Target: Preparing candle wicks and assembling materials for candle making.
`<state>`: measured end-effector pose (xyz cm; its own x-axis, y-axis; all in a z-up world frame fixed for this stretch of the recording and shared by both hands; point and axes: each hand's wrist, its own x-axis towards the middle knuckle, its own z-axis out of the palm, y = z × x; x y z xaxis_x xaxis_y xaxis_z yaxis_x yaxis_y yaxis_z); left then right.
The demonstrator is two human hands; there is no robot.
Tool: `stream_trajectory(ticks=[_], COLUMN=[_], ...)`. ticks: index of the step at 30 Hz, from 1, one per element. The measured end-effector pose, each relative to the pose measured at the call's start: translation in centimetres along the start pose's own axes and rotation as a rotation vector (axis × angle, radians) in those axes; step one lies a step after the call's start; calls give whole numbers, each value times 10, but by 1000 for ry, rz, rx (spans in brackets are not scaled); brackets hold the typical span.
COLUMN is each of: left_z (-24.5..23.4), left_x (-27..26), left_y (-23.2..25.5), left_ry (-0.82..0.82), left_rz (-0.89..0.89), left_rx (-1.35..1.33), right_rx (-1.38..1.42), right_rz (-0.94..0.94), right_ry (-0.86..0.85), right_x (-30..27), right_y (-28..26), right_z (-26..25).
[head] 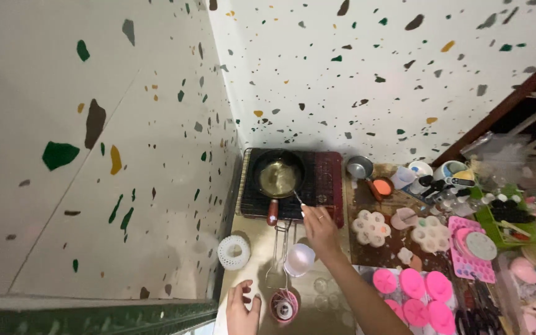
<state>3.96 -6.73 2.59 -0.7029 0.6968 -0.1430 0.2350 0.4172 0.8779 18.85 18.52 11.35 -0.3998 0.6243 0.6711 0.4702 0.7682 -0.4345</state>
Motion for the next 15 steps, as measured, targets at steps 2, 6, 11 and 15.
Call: stream_trajectory(ticks=[2, 6, 11, 15], left_z=[2, 3, -3, -4], left_x=[-5, -17, -26, -39], left_y=[-2, -14, -9, -6], left_ry=[-14, -39, -23, -18], left_rz=[18, 46, 9, -42], left_rx=[0, 18, 9, 29], right_rx=[8, 79, 215, 331], right_rz=[14, 68, 771, 907], right_ry=[-25, 122, 239, 231], right_x=[-3, -10, -39, -102], right_y=[1, -17, -29, -25], right_z=[-3, -20, -63, -78])
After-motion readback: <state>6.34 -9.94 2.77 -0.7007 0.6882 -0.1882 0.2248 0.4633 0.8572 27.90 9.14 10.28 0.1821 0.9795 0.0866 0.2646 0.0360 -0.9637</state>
